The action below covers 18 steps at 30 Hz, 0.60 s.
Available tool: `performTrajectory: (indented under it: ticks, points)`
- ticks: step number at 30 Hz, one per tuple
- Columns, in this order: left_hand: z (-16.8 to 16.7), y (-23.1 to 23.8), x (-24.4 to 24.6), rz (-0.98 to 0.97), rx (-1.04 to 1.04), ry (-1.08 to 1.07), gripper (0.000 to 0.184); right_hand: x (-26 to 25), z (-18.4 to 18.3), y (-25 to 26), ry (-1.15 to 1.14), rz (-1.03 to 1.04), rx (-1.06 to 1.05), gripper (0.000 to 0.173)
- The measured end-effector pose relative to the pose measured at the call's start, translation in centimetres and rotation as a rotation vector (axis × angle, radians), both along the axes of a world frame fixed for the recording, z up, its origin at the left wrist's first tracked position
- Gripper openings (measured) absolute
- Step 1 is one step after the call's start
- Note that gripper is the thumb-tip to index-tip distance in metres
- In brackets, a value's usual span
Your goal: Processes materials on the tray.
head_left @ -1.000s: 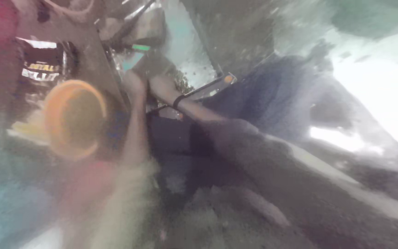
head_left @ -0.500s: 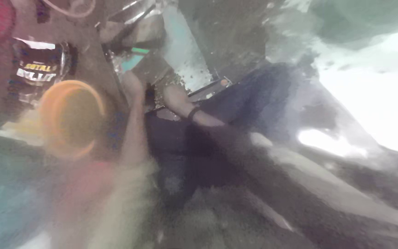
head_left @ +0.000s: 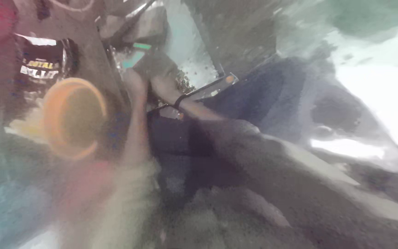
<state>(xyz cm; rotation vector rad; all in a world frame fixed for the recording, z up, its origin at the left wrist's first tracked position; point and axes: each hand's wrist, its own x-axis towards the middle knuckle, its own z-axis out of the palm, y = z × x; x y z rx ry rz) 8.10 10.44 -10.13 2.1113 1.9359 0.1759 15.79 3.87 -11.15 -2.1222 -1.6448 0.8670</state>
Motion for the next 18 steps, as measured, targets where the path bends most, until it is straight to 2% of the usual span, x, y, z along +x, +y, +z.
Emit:
performTrajectory:
  ticks: [2, 5, 9, 11, 14, 18]
  points:
    - [0.0, 0.2, 0.1, -0.016, -0.025, 0.036, 0.040, -0.1, -0.6, -0.3, -0.041, 0.010, 0.009, 0.027]
    - [0.4, 0.6, 0.4, -0.012, -0.044, 0.068, 0.034, 0.4, 0.2, -1.9, -0.070, 0.041, -0.080, 0.029]
    - [-0.2, 0.8, 0.2, 0.017, -0.057, 0.093, 0.043, 1.9, 0.8, -4.6, -0.143, 0.088, -0.147, 0.026]
    - [-0.5, 0.7, 0.0, 0.012, -0.020, 0.052, 0.049, 2.7, 1.5, -5.5, -0.112, 0.083, -0.137, 0.020]
    - [-0.3, 0.5, -0.3, -0.008, 0.005, -0.016, 0.062, 3.0, 2.3, -6.0, -0.089, 0.051, -0.146, 0.021]
    - [0.5, 0.6, -0.2, 0.015, -0.041, 0.003, 0.056, 2.6, 2.6, -5.0, -0.086, 0.007, -0.105, 0.024]
